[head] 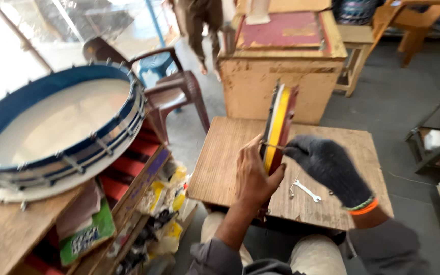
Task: The person uses a wrench and a screwdriver to tighten bolts on a drum's rim while rotating the drum and handling small screws on a wooden workbench.
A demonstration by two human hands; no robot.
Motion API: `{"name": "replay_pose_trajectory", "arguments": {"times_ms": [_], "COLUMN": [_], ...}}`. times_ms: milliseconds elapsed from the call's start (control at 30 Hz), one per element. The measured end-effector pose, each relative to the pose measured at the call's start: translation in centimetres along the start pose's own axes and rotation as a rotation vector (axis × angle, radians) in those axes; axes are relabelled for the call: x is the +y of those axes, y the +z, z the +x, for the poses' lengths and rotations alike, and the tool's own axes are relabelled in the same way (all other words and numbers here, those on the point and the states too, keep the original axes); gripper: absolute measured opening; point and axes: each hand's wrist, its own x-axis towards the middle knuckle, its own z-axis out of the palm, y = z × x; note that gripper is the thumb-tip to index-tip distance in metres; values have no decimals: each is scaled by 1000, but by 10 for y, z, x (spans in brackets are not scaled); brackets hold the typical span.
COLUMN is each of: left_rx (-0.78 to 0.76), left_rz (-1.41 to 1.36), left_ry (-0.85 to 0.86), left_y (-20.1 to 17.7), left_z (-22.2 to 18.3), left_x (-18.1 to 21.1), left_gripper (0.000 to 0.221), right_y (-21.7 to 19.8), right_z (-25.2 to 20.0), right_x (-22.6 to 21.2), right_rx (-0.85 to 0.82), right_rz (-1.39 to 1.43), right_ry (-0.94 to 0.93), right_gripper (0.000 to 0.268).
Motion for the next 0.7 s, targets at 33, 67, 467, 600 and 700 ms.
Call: {"name": "replay_pose_trajectory", "arguments": {"times_ms": [33,67,467,600,700], "left_rx": [-17,11,102,45,33], "left_rz": [41,0,-177,-150,-164], "left_ry": [-1,-1,22,1,-16], "left_y": [0,2,39,38,36], "left_z": [1,1,18,19,19], "left_x": [-2,-3,4,15,16], "left_gripper": [86,86,83,82,82], "right_y": [-8,-11,-38,-40,-28], "right_z": [4,8,42,36,23], "right_x": [-3,-8,-1,4,8], "right_rx": [-23,-41,-258,-209,-116], "right_rz": [-165,-328,-678,-728,-823], "right_ry": [-40,-82,-92,-91,-112], "right_gripper": [26,29,30,29,31]}}
